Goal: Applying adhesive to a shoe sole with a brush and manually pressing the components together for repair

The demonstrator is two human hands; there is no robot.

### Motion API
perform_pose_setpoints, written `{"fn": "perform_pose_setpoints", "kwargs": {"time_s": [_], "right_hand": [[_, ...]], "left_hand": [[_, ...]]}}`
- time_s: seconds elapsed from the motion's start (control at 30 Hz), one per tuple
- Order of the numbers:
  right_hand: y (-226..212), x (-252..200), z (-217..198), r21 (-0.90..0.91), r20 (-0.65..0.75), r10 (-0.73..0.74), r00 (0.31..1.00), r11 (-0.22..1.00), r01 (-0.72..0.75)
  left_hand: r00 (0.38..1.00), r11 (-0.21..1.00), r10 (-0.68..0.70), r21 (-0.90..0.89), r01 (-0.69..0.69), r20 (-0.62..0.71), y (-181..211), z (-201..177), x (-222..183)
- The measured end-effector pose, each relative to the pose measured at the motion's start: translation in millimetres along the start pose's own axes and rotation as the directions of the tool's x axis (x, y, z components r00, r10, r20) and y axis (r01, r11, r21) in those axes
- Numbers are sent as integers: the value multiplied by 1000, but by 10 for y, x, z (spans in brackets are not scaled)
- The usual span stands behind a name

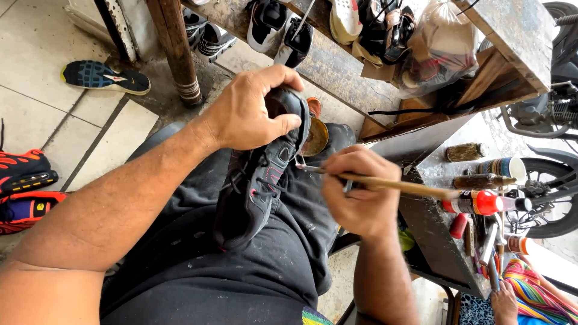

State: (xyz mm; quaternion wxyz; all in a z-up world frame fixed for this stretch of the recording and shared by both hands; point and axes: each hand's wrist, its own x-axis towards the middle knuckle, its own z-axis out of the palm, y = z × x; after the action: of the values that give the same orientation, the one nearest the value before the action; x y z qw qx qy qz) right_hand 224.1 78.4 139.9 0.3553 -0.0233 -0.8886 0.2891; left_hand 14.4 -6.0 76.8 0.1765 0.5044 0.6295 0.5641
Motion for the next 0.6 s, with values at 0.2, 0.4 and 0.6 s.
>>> {"fn": "perform_pose_setpoints", "kwargs": {"time_s": [0.2, 0.4, 0.6], "right_hand": [[175, -155, -97, 113, -200, 64, 978, 993, -42], [275, -70, 105, -68, -104, 34, 994, 997, -41], [405, -258, 324, -261, 53, 134, 990, 958, -116]], "left_hand": [[986, 972, -88, 229, 55, 140, 33, -33, -60], [945, 936, -205, 335, 113, 255, 5, 24, -43], [952, 925, -192, 369, 94, 238, -97, 69, -81]]}}
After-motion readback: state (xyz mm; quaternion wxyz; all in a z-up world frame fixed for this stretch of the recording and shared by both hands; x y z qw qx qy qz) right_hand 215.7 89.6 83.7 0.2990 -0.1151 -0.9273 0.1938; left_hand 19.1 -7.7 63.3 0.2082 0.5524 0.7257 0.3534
